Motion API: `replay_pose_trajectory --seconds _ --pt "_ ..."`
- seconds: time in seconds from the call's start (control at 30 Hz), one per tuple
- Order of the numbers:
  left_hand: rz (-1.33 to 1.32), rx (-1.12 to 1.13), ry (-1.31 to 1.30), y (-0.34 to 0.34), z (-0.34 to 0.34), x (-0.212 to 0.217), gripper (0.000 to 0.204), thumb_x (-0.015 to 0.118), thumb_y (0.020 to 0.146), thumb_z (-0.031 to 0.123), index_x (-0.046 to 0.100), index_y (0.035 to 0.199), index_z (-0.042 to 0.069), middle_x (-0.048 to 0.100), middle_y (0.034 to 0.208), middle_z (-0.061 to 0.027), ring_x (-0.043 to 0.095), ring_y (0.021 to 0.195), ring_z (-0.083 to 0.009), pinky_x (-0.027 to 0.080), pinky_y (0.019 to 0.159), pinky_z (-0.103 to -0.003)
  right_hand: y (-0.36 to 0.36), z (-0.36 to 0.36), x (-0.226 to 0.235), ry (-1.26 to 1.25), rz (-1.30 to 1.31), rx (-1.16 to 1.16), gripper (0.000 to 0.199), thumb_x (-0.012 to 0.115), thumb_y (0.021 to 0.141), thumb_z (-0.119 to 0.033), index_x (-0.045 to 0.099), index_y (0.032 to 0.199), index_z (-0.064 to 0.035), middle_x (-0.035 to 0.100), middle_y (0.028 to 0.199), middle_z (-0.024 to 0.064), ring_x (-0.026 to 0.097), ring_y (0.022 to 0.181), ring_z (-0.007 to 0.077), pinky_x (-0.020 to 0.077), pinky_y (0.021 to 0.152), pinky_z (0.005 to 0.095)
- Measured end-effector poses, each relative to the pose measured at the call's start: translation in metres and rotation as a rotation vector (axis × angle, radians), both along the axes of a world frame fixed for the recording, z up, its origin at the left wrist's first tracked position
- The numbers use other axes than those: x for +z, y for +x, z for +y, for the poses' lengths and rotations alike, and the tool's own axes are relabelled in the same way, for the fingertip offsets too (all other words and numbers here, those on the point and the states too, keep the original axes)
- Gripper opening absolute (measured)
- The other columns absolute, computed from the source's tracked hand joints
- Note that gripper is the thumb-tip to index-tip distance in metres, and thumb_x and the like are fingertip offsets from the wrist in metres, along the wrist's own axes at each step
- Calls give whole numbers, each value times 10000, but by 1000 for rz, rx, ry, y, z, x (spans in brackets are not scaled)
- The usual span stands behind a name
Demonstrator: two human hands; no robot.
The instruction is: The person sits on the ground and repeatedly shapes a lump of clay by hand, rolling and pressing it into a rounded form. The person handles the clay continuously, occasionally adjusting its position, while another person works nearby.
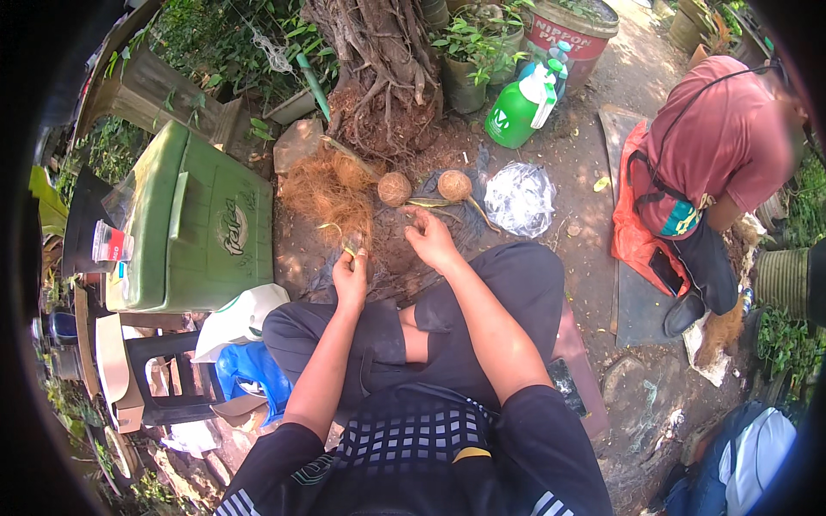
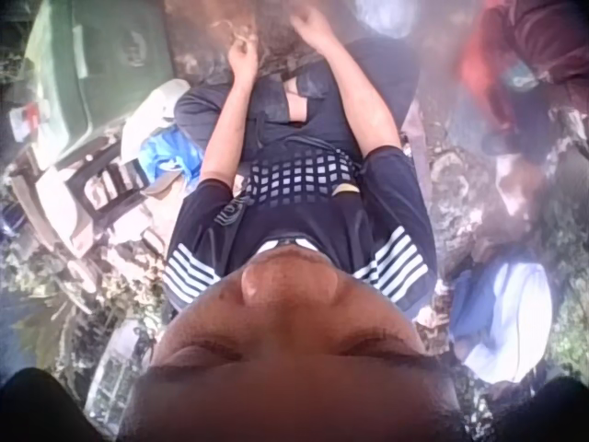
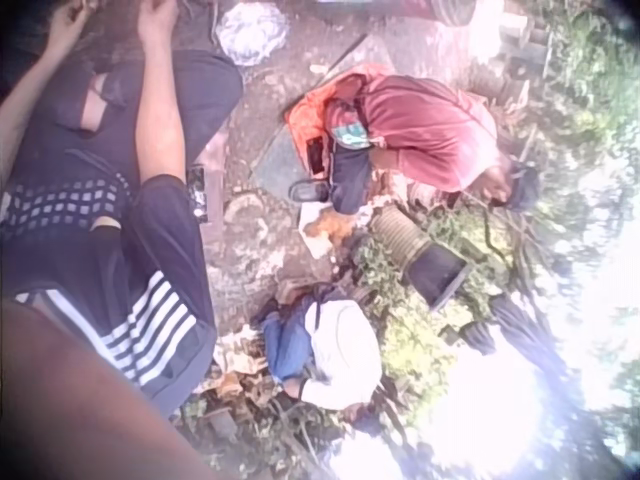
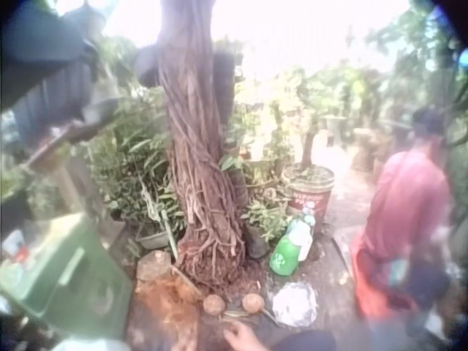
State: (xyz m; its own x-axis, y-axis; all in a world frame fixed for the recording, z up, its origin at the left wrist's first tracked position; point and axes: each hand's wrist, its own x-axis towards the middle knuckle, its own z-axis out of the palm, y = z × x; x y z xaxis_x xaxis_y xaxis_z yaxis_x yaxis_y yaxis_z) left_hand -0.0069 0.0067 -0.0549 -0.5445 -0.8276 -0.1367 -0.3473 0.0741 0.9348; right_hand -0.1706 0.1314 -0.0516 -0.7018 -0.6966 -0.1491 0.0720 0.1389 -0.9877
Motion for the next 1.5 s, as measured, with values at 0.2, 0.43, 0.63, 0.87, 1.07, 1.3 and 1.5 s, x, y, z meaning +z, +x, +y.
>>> replay_pose_trajectory --seconds 0.2,0.43,0.63,0.87,1.07,1.3,1.5 --pt "8 5 -120 0 4 3 275 642 928 229 649 811 -19 535 613 7 448 599 -70 400 557 -290 9 -1 11 -250 -313 58 417 551 965 -52 488 1377 -45 581 899 37 605 832 110 499 727 265" --pt "18 -34 -158 0 3 -1 315 654 916 236 589 740 -17 502 584 3 423 588 -69 382 538 -299 6 1 19 -251 -297 130 461 553 989 -83 402 1420 -23 596 983 60 632 872 139 509 740 279" --pt "25 -46 -161 -1 4 -6 321 654 917 227 562 711 -1 480 561 18 402 556 -62 360 511 -296 3 4 28 -280 -397 50 450 602 982 -141 429 1380 -19 607 981 60 646 876 145 511 722 269" --pt "15 -71 -118 0 3 -7 297 649 922 205 567 717 7 485 568 33 402 547 -56 358 508 -287 1 1 23 -332 -418 9 425 597 992 -153 441 1341 32 614 1027 73 676 903 179 541 730 285" --pt "61 -72 -145 -2 6 -7 288 650 920 194 553 713 19 472 567 39 392 548 -54 350 508 -280 0 0 20 -329 -505 -36 403 594 997 -175 475 1316 40 631 1022 74 687 828 163 548 665 260" --pt "8 -89 -161 -2 6 -2 307 651 919 192 527 696 22 443 564 50 372 548 -52 335 500 -282 -2 2 20 -272 -450 46 248 563 1013 -205 561 1128 14 596 938 27 660 710 118 518 585 240" --pt "233 -24 -337 8 5 15 227 633 927 172 616 795 -12 546 674 6 460 657 -70 411 604 -270 2 5 24 -292 -341 -21 320 573 1011 -275 559 1161 8 587 858 15 621 639 80 432 521 236"
